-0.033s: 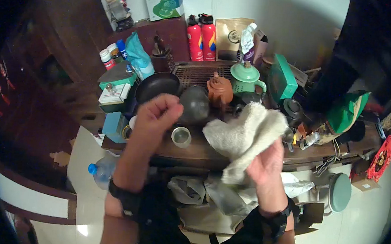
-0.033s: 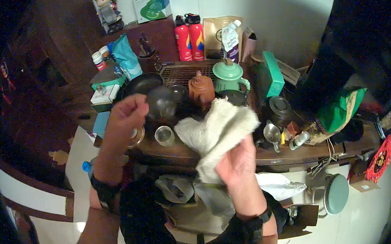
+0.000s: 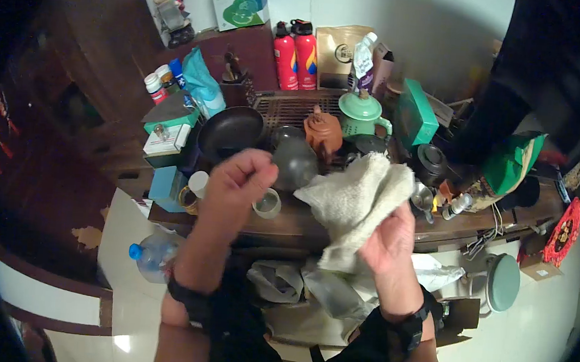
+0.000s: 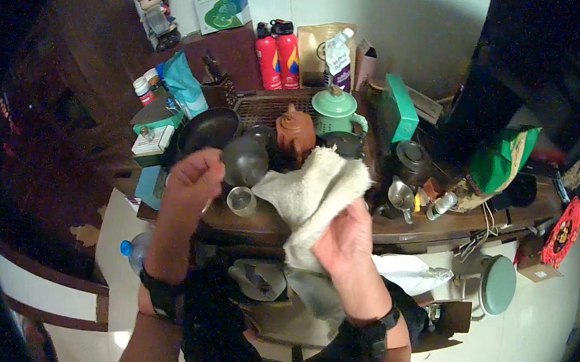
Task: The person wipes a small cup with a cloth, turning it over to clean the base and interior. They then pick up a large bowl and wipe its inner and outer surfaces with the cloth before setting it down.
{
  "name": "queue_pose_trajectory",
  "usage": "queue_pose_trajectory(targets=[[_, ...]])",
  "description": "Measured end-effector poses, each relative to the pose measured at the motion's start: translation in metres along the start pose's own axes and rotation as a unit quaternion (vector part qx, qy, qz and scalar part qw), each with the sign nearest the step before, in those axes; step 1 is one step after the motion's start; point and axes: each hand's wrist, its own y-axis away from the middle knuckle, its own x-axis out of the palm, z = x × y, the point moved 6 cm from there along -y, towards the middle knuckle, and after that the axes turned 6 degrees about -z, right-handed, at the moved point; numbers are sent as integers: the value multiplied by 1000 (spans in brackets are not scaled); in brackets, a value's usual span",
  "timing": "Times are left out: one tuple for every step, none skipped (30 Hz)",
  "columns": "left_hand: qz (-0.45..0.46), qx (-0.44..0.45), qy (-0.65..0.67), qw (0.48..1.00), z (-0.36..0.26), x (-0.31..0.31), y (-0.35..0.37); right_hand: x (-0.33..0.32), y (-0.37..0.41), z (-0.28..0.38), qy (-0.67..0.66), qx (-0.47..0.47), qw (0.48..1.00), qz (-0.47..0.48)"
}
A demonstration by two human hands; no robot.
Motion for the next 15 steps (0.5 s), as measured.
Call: queue_pose_trajectory(targets=[[1, -9, 16, 1000, 7, 10, 8, -3, -2, -2, -5, 13, 999, 44], [1, -15, 38, 999, 18, 24, 21, -5, 2, 1, -19, 14, 996, 82], [2, -26, 54, 998, 24, 30, 25, -8, 0, 2, -11, 0, 997, 75], [1, -34, 65, 997, 27, 34, 28, -10, 0, 2, -6, -14, 998, 66], [-2, -39, 77, 996, 29, 37, 28, -8, 2, 3, -2, -27, 998, 63], [-6, -46, 89, 995, 31, 39, 30, -4, 7, 5, 2, -39, 997, 59], [-27, -29, 83, 996, 31, 35, 28, 9, 16, 5, -30, -25, 990, 138], [-44, -15, 94, 994, 27, 30, 27, 34, 32, 9, -97, -18, 968, 230], [-61, -1, 107, 992, 21, 24, 26, 56, 52, 22, -4, -98, 971, 217], [-78, 9, 122, 989, 18, 18, 27, 68, 71, 35, 92, -175, 960, 196], [-79, 13, 128, 989, 19, 11, 26, 54, 74, 41, 106, -160, 967, 167], [-70, 18, 135, 988, 17, 11, 27, 45, 71, 43, 124, -145, 971, 140], [-61, 24, 142, 988, 11, 13, 28, 38, 66, 37, 102, -118, 980, 124], [-51, 30, 145, 988, 7, 13, 28, 38, 60, 28, 79, -92, 987, 107], [-25, 31, 150, 988, 7, 16, 29, 37, 55, 19, 54, -66, 992, 88]])
